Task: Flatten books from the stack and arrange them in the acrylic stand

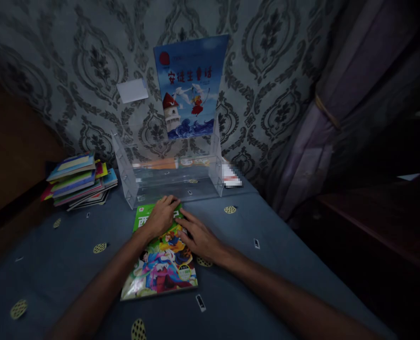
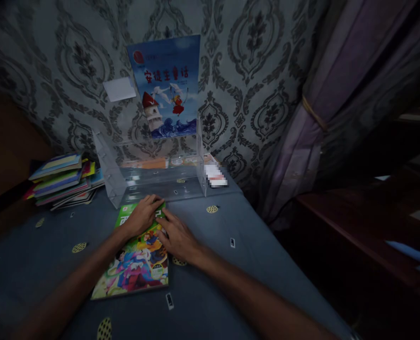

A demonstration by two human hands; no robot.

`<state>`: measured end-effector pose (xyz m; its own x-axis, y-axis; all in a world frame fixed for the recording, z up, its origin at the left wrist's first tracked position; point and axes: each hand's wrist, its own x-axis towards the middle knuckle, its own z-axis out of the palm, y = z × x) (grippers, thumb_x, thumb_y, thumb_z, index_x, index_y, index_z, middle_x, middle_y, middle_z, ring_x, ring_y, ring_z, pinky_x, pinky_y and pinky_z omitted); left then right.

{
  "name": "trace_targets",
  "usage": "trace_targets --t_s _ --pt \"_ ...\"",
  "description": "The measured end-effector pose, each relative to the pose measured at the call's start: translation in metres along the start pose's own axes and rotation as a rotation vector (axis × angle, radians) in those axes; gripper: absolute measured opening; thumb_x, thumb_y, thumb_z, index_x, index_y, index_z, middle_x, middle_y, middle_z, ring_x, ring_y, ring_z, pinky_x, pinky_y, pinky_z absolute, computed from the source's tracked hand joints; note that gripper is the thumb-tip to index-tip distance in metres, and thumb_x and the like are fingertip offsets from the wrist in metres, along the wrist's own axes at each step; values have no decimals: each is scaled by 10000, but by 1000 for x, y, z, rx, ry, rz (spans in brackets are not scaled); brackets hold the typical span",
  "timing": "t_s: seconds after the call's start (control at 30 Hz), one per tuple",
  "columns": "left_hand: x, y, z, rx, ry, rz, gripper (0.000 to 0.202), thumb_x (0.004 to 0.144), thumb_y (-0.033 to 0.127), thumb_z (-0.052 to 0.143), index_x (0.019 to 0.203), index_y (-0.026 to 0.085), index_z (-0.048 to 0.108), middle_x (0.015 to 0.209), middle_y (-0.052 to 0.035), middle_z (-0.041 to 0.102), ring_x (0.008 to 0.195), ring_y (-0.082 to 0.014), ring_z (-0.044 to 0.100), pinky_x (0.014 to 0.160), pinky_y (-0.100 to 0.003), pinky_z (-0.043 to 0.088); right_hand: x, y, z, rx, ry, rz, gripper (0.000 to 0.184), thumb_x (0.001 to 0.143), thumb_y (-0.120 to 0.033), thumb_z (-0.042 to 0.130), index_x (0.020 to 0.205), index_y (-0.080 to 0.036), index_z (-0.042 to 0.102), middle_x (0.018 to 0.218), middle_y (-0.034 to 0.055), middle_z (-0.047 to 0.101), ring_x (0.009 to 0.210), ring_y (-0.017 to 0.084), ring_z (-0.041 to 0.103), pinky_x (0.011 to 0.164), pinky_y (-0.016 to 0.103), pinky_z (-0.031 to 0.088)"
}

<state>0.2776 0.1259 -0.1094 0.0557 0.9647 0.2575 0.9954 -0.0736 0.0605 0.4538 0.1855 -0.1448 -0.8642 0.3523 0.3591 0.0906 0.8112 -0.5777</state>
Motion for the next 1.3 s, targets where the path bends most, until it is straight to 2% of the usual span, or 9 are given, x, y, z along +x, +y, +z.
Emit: trace_targets --t_s 0.13,0.3,0.47,0.57,0.67,0.87,1.0,1.13,1.3 --pt "-1 -1 1 2 9 8 450 858 51 445 1274 159 580 1161 -109 587 1041 -266 516 897 -407 455 -1 5 3 19 28 -30 437 942 -285 521 1356 -155 566 1501 170 452 1406 280 411 1138 456 389" --pt "-2 -3 4 -20 36 6 494 843 22 416 1285 170 581 1176 -101 597 1041 -254 527 895 -398 456 0 10 3 38 21 -46 433 933 -290 541 1343 -157 576 1498 171 457 1417 283 395 1138 471 385" --pt "-5 -5 4 -83 46 37 529 828 -1 395 1293 170 581 1222 -101 593 1094 -249 526 956 -405 444 -2 9 0 27 32 -21 402 929 -262 536 1298 -122 611 1458 196 496 1369 278 464 1128 455 402" --pt "-6 -5 2 -68 23 45 509 847 19 405 1302 171 577 1232 -107 590 1096 -258 522 961 -417 447 -3 8 -1 27 44 -14 379 935 -253 516 1280 -137 624 1441 182 520 1357 269 479 1128 462 402" --pt "-6 -2 2 -31 9 43 486 865 44 423 1313 166 567 1232 -112 591 1096 -262 520 961 -420 452 -3 7 -1 34 26 -1 389 931 -243 519 1277 -102 624 1437 204 518 1368 282 464 1139 469 386" --pt "-6 -2 5 -29 39 58 505 852 37 430 1322 161 565 1266 -118 606 1132 -263 539 974 -441 458 -4 7 -4 52 36 -16 383 924 -235 521 1265 -101 634 1425 208 531 1358 283 475 1123 482 399" --pt "-14 -9 9 -101 68 110 513 871 36 398 1348 154 544 1339 -133 594 1230 -251 539 1030 -462 449 -3 4 -8 77 110 -30 309 916 -206 529 1176 -147 683 1326 166 620 1260 256 570 1071 439 456" --pt "-24 -14 14 -189 93 167 494 917 68 376 1368 195 532 1412 -107 560 1323 -215 497 1095 -452 422 -1 0 -13 127 150 -32 265 899 -143 521 1089 -169 703 1145 115 699 1094 227 651 980 400 512" --pt "-25 -11 17 -203 105 154 465 914 61 386 1323 172 575 1381 -122 586 1287 -216 540 1084 -437 443 1 1 -14 142 148 -30 288 869 -90 522 1076 -173 705 1114 99 710 1055 218 658 950 374 519"
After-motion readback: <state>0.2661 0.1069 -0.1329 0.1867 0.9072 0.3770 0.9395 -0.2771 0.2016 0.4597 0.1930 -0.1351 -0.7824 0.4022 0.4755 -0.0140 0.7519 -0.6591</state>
